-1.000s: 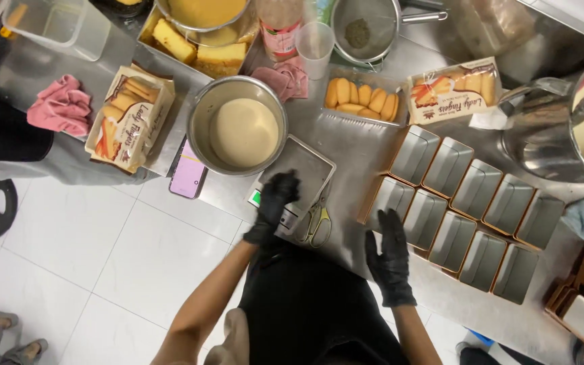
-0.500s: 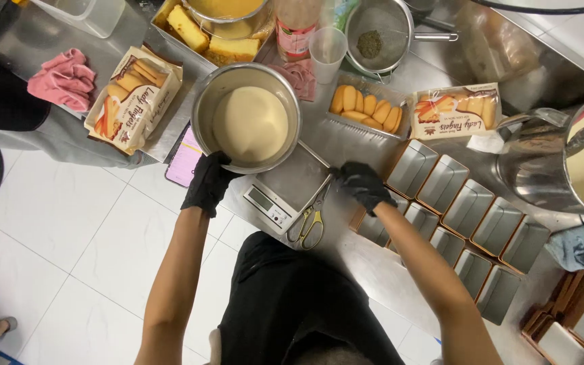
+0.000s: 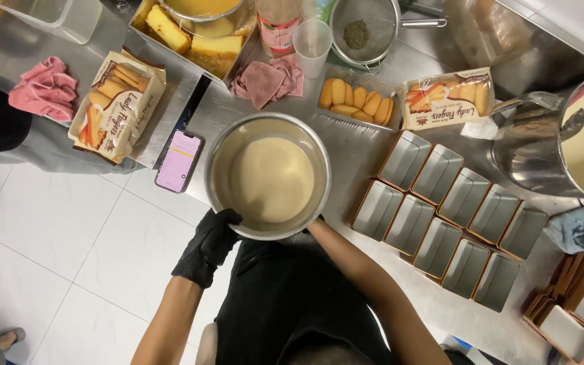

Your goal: Prepare tiramisu by dipping ladyfingers into a liquid mixture and arranging them in small baking tins.

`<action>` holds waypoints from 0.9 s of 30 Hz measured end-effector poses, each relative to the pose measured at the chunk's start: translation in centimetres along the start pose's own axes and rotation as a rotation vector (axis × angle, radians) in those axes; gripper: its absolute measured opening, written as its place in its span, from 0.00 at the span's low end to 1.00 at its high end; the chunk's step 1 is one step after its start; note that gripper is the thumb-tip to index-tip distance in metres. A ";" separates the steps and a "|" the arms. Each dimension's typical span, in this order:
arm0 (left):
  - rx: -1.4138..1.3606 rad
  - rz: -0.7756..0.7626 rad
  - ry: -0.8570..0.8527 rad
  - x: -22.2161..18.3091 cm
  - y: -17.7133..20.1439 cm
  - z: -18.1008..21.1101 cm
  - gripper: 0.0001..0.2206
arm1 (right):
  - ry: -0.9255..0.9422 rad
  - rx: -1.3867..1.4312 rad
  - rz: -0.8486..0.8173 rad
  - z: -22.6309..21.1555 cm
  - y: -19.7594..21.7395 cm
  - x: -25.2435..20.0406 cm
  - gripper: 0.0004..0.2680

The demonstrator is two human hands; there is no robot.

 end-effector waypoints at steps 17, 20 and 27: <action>-0.138 -0.256 -0.112 3.0 -7.7 -0.2 0.22 | -0.219 0.308 -0.487 -7.7 6.0 -6.6 0.23; -0.233 -0.332 -0.144 7.7 -10.3 -1.2 0.21 | -0.248 0.366 -0.583 -15.2 8.3 -7.0 0.22; -0.489 -0.513 -0.106 16.9 -15.5 -5.2 0.18 | -0.313 0.476 -0.781 -30.5 22.6 -3.3 0.22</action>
Point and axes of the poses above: each hand's wrist, its own x-axis towards the middle knuckle, its own y-axis out of the back of the hand, z = x × y, the point moved 7 cm from there along x, towards the middle knuckle, and after that the axes turned 7 degrees about y, right-handed, at the moved point
